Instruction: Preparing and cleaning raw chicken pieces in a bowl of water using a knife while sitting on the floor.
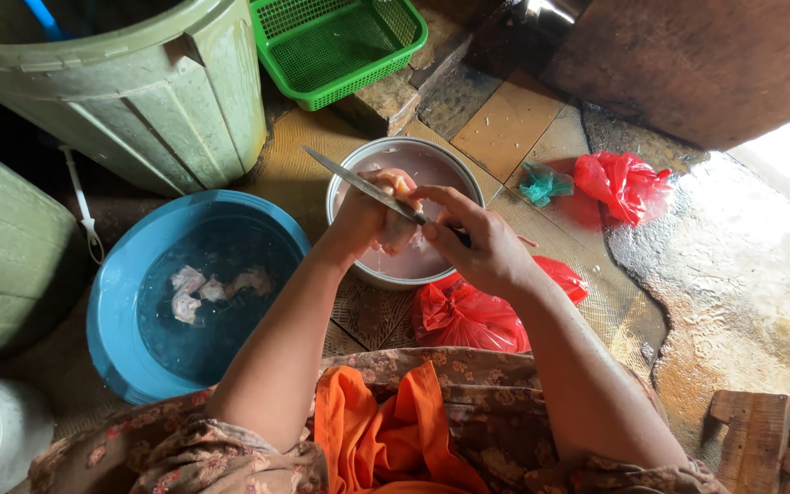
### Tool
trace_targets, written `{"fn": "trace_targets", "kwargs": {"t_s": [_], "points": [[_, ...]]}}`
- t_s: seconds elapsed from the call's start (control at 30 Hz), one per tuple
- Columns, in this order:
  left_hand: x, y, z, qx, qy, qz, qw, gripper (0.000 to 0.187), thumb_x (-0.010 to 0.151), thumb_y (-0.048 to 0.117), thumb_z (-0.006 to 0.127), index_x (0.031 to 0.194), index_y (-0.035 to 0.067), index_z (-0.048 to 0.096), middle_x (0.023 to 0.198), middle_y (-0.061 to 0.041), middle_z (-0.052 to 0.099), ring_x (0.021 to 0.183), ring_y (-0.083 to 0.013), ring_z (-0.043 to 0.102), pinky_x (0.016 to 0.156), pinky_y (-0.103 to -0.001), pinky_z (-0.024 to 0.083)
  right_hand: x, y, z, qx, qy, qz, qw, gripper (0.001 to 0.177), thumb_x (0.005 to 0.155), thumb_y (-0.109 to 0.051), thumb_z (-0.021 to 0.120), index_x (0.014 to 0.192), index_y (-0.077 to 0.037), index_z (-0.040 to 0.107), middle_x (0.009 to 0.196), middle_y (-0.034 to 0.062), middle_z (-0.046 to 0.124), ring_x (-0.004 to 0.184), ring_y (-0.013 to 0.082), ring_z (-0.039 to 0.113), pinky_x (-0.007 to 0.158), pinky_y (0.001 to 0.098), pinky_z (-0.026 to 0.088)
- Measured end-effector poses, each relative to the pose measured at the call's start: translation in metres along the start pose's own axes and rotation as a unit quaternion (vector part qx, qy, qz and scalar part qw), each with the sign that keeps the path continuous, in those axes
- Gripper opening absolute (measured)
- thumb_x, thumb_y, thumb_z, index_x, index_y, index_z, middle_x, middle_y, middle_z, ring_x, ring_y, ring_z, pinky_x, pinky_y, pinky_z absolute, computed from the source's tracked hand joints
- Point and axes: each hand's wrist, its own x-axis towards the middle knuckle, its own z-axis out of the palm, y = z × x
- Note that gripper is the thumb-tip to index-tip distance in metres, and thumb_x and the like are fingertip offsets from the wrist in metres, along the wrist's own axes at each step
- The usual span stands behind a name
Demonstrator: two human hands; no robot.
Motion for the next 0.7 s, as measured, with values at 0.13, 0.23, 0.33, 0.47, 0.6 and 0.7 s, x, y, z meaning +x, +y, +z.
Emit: {"fn": "trace_targets", "kwargs": {"t_s": [0.13,0.23,0.33,0.47,0.6,0.7], "points": [[-0.002,0.004,0.003,0.021,-0.018,0.002,1.000,0.034,0.111,0.020,0.045,0.088,-0.003,0.058,0.049,-0.009,0.047,0.034,-0.0186,0.041,0.034,-0.031,0.033,0.001,0.001,0.003,-0.017,0.016,-0.014,1.000,0.044,0.100,-0.024,0.063,0.143,-0.016,0.058,0.072,0.0030,0.063,0.064,0.0119,0.057,0.061,0.0303,0.048],[-0.001,0.003,0.004,0.029,0.035,-0.041,0.998,0.038,0.109,0.025,0.043,0.088,-0.003,0.060,0.052,-0.011,0.051,0.033,-0.0172,0.041,0.030,-0.030,0.033,0.003,0.003,0.008,-0.033,0.039,0.028,0.998,0.043,0.097,-0.024,0.064,0.139,-0.018,0.062,0.076,0.0038,0.069,0.064,0.0124,0.061,0.063,0.0299,0.051],[-0.002,-0.004,-0.007,0.009,0.095,-0.054,0.994,0.039,0.103,0.030,0.042,0.089,-0.002,0.061,0.053,-0.010,0.054,0.031,-0.0161,0.043,0.027,-0.031,0.035,0.003,0.023,0.016,-0.040,0.094,-0.054,0.993,0.037,0.102,-0.024,0.063,0.137,-0.012,0.065,0.094,0.0057,0.074,0.078,0.0088,0.068,0.070,0.0285,0.054],[-0.004,0.002,-0.006,-0.049,-0.045,-0.039,0.997,0.051,0.106,0.037,0.042,0.090,-0.006,0.064,0.060,-0.010,0.056,0.041,-0.0139,0.047,0.036,-0.029,0.038,0.009,0.041,0.019,0.041,0.115,-0.052,0.991,0.040,0.109,-0.025,0.058,0.142,-0.004,0.061,0.098,0.0030,0.070,0.088,0.0086,0.061,0.077,0.0277,0.053],[-0.008,0.027,0.031,0.084,0.056,-0.090,0.991,0.031,0.097,0.029,0.049,0.098,0.001,0.063,0.064,-0.005,0.058,0.047,-0.0121,0.051,0.034,-0.027,0.036,0.010,0.033,0.019,0.101,0.097,0.055,0.989,0.045,0.104,-0.028,0.059,0.143,-0.007,0.062,0.079,-0.0010,0.063,0.070,0.0065,0.055,0.063,0.0256,0.049],[-0.006,0.020,0.030,0.114,0.160,-0.154,0.968,0.023,0.088,0.029,0.056,0.100,0.011,0.063,0.068,0.000,0.068,0.052,-0.0097,0.062,0.034,-0.029,0.041,0.010,0.037,0.019,0.082,0.096,0.026,0.992,0.043,0.104,-0.028,0.059,0.141,-0.006,0.063,0.083,-0.0004,0.067,0.076,0.0051,0.058,0.067,0.0245,0.051]]}}
